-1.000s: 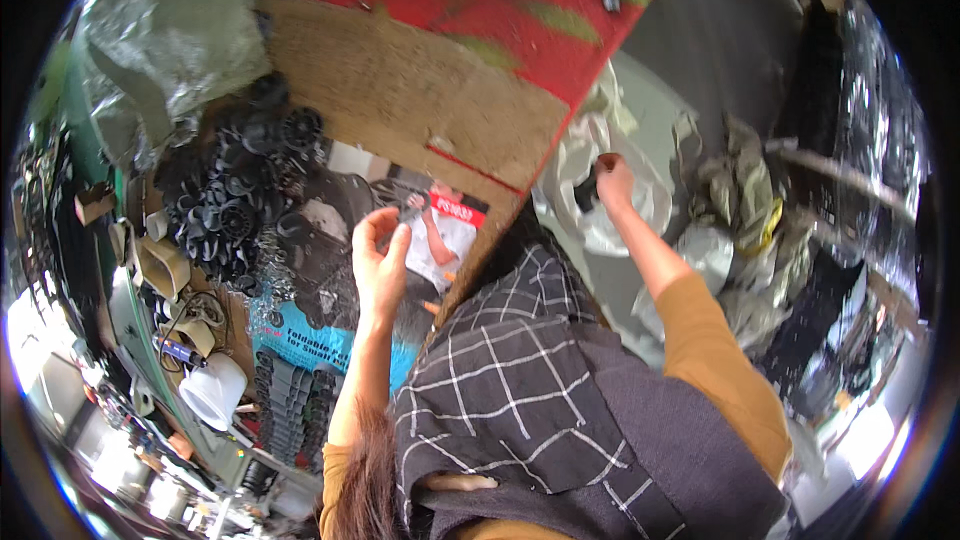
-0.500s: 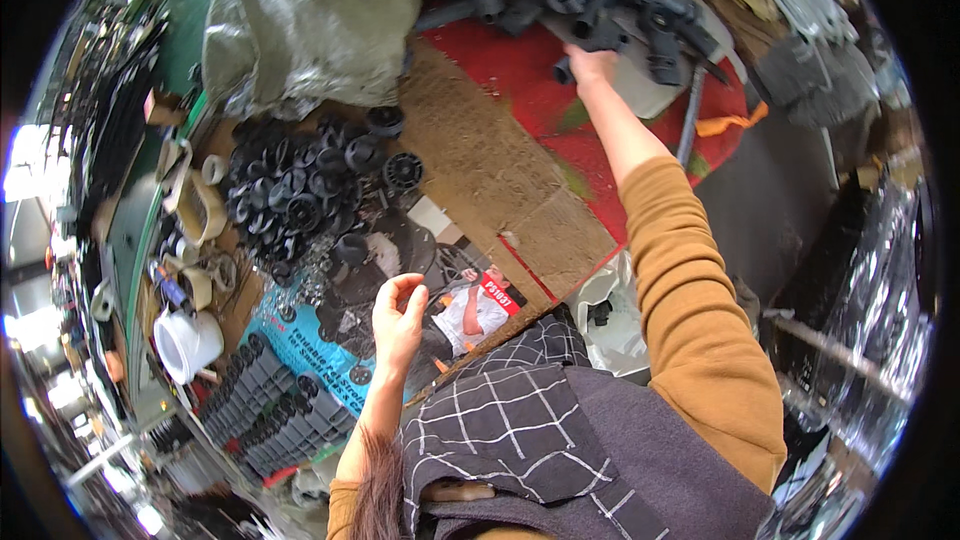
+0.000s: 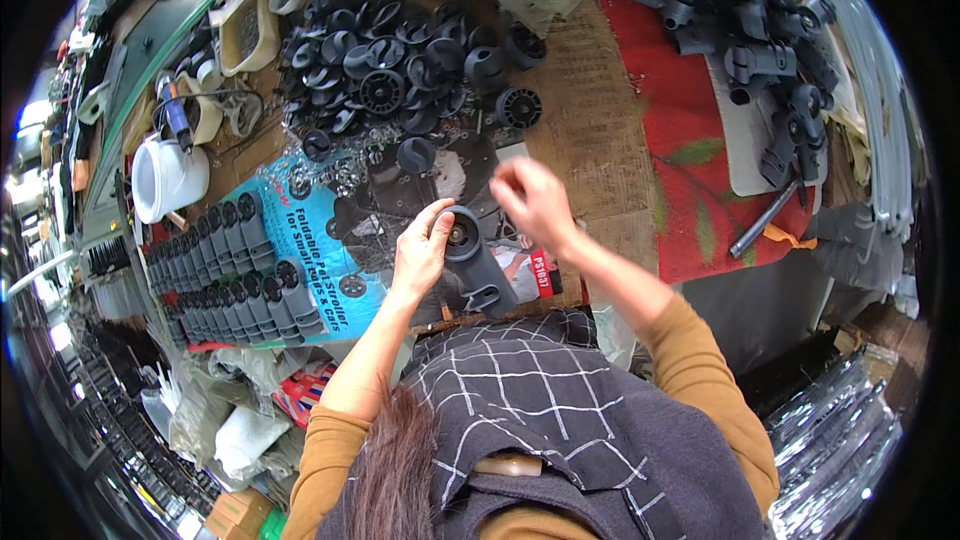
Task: The person repeatedly picks up small black plastic components from a cluttered workbench, fits them together by hand, and places the assembled units into a white bag. The process is repeated multiple times with similar parts.
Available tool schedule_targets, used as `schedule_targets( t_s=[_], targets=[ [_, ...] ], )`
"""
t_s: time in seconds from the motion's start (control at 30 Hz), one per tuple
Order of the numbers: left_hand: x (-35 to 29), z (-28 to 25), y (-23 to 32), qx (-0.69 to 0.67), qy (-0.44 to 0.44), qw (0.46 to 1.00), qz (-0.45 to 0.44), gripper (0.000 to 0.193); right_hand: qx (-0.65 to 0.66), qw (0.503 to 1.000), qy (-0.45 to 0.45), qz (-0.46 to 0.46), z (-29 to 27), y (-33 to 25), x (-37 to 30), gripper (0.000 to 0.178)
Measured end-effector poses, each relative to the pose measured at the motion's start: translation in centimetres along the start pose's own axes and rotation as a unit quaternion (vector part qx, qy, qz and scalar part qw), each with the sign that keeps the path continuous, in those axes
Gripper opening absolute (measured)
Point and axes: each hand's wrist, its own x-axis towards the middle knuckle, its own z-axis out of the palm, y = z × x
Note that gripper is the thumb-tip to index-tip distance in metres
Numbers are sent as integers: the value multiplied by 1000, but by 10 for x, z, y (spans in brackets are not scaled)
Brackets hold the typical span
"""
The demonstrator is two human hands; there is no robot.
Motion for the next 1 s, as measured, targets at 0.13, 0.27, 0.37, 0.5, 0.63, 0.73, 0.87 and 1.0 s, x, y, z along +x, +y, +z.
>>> schedule_targets(
  t_s=[0.13, 0.27, 0.37, 0.5, 0.63, 0.73, 0.87, 1.0],
  targets=[
    [2, -4, -23, 96, -6, 993, 74, 39, -354, 879, 153, -280, 21, -7, 98, 9],
    [8, -4, -33, 201, 21, 974, 102, 44, -419, 864, 107, -258, 27, -18, 134, 9],
    [9, -16, -27, 63, 52, 993, 81, 42, -182, 956, 106, -204, 25, -27, 105, 18],
    [6, -26, -6, -188, 41, 981, -7, 36, 264, 959, -6, 100, 34, -42, 37, 18],
    [5, -28, 9, -266, 10, 964, -8, 34, 300, 943, -48, 135, 36, -52, -3, 22],
    [-2, -27, 7, -253, 8, 967, -11, 27, 261, 951, -46, 158, 38, -56, -25, 19],
    [-19, -20, -6, -177, 0, 981, -79, 17, 150, 943, -52, 294, 43, -48, -49, 23],
    [-20, -15, -15, 117, 16, 992, -41, 25, -72, 988, -2, 133, 52, -26, -50, 25]
  ],
)
